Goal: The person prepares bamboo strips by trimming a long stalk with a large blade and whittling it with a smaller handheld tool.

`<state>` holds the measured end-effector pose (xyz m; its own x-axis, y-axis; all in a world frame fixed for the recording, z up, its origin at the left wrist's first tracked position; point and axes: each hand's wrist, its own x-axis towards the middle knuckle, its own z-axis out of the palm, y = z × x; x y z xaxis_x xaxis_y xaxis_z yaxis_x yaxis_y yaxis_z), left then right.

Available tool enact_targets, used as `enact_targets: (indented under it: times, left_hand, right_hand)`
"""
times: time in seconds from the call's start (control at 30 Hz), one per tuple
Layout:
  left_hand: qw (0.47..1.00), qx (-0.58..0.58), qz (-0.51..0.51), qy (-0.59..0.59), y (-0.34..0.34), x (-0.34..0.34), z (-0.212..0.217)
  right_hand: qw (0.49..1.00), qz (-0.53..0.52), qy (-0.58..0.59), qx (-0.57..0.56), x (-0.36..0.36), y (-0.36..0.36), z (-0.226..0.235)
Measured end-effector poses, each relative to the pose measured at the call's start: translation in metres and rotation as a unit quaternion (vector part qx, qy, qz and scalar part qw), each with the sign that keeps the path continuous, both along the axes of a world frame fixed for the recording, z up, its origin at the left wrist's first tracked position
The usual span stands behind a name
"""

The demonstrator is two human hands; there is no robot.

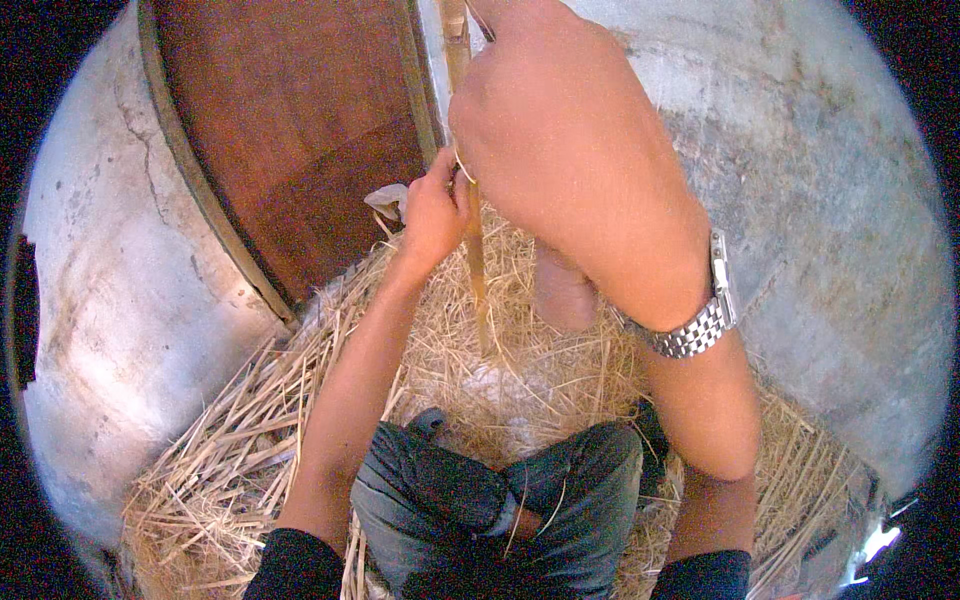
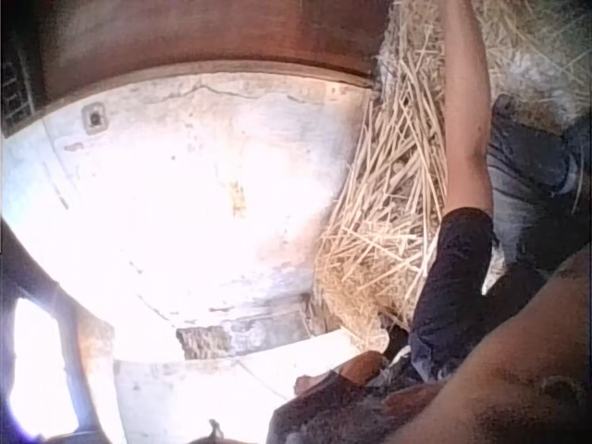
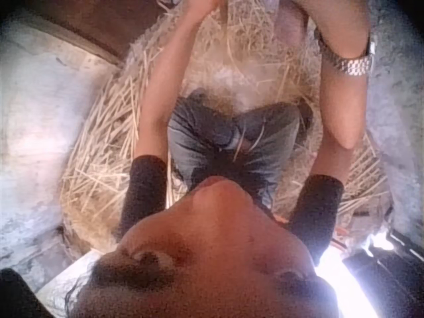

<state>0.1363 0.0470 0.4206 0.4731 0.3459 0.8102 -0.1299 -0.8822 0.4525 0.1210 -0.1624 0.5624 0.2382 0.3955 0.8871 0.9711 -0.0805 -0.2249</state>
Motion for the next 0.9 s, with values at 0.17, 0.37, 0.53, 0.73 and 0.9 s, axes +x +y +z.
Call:
enact_targets:
  times: [0.17, 0.37, 0.53, 0.73, 0.9]
  left_hand:
    - [1.0, -0.008, -0.007, -0.003, 0.001, 0.003, -0.003]
    - [0.998, -0.043, -0.042, 0.013, 0.005, 0.002, -0.005]
    - [0.997, -0.051, -0.061, -0.006, 0.016, 0.01, -0.016]
    - [0.997, -0.017, -0.05, -0.05, 0.038, -0.018, -0.122]
    - [0.992, 0.03, 0.025, 0.122, 0.057, -0.021, -0.157]
  right_hand:
    - [0.995, 0.042, 0.09, -0.027, -0.041, -0.025, 0.018]
    - [0.99, 0.045, 0.13, -0.04, -0.037, -0.024, 0.016]
    - [0.977, -0.011, 0.19, -0.101, -0.051, -0.024, 0.035]
    - [0.999, -0.011, 0.043, 0.003, -0.038, -0.016, -0.002]
    - [0.974, 0.013, 0.185, -0.129, -0.056, -0.038, 0.03]
